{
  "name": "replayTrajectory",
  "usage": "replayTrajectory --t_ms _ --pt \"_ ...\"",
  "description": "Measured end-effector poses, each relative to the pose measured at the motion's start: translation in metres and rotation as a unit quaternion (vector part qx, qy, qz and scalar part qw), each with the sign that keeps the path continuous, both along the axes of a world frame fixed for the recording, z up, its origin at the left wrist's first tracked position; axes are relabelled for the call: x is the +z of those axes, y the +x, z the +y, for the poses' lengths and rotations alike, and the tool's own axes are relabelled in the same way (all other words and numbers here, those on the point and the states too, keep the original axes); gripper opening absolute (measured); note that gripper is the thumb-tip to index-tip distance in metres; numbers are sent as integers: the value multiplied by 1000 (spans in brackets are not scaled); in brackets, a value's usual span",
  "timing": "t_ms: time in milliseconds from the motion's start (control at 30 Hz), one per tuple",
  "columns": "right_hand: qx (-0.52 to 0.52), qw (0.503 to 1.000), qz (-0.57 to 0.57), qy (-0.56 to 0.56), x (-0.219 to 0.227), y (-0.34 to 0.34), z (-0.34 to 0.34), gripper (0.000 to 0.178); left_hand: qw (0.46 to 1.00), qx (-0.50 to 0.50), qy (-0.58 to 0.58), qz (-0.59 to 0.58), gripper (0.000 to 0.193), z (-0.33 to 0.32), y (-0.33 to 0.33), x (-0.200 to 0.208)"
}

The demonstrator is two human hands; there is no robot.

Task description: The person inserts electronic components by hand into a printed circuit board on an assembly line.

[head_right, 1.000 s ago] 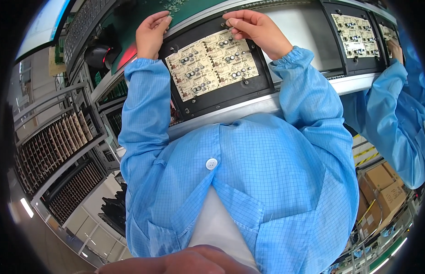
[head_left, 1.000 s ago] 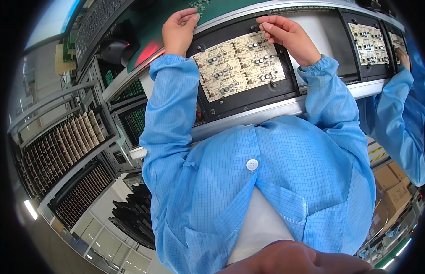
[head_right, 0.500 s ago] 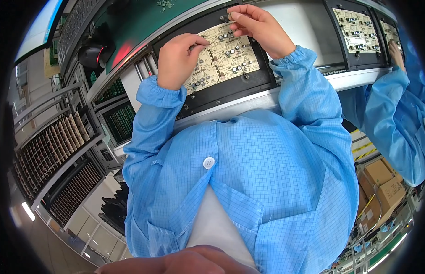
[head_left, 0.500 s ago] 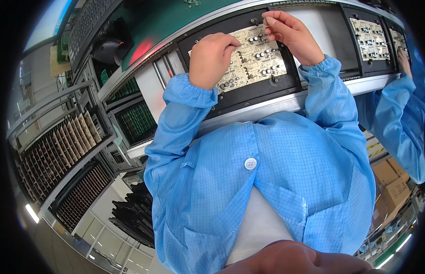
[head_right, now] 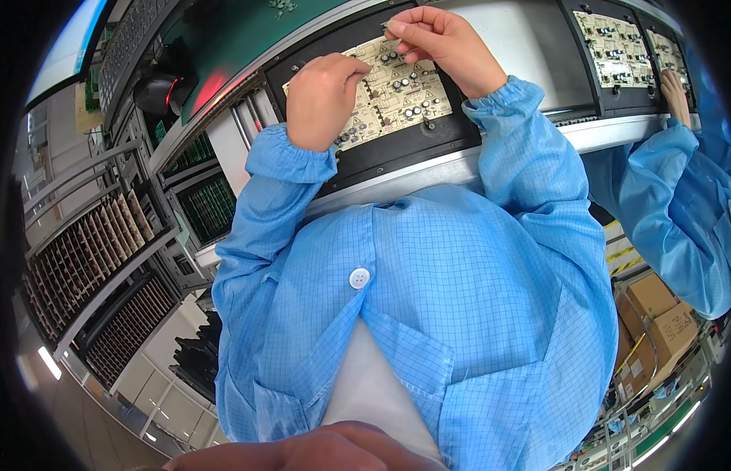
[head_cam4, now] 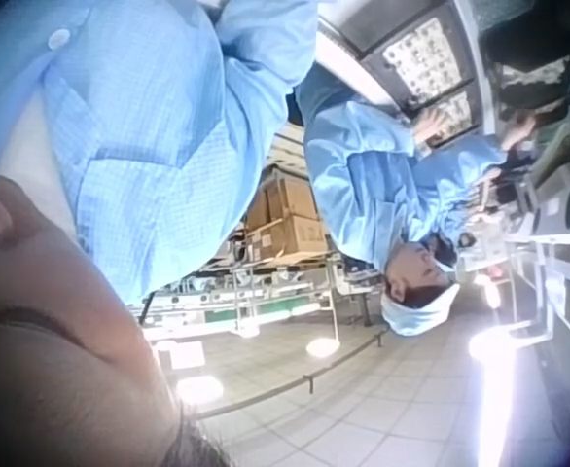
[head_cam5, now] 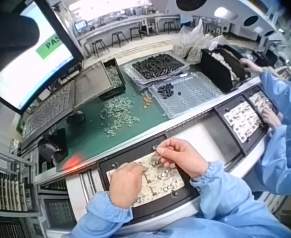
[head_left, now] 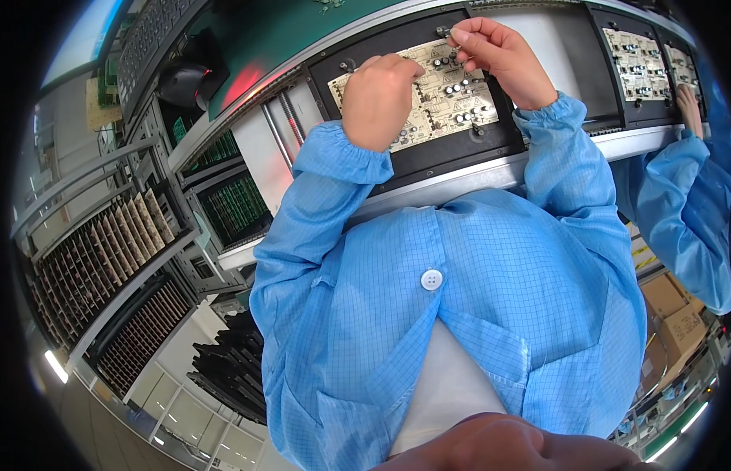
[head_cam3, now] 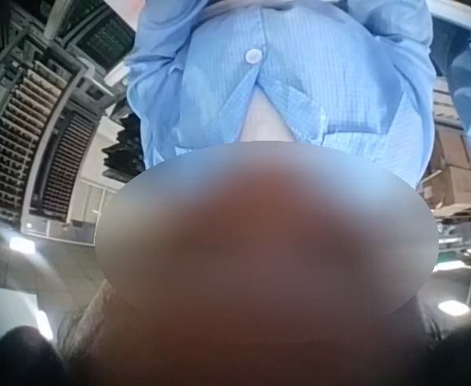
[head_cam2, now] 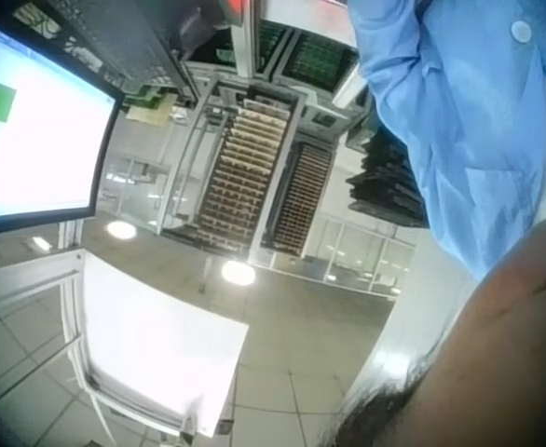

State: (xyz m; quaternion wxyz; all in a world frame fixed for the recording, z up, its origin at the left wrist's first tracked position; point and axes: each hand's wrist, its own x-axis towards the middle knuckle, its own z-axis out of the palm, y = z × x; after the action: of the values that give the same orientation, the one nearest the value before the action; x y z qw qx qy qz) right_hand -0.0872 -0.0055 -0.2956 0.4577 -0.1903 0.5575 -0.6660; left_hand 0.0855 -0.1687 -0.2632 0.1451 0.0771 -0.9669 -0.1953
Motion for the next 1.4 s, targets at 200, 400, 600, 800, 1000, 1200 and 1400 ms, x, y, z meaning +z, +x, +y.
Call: replayTrajectory --t_ms 200,400,600,800,1000,1200,1400 --pt "44 860 508 18 34 36 8 12 893 140 422 -72 23 -20 9 10" --pt "49 773 632 27 30 51 13 13 695 102 711 -32 40 -30 26 21" --pt "45 730 680 55 29 53 15 14 707 117 692 -90 39 -22 30 22" --pt "64 679 728 70 32 50 21 12 708 137 690 -62 22 -8 30 20" --pt "57 677 730 71 26 50 25 14 736 109 667 -29 16 5 31 16" --pt "19 924 377 55 25 29 39 23 826 62 560 -20 14 36 30 5" --pt "24 988 151 -34 6 -6 50 39 958 23 287 -11 12 65 15 14"
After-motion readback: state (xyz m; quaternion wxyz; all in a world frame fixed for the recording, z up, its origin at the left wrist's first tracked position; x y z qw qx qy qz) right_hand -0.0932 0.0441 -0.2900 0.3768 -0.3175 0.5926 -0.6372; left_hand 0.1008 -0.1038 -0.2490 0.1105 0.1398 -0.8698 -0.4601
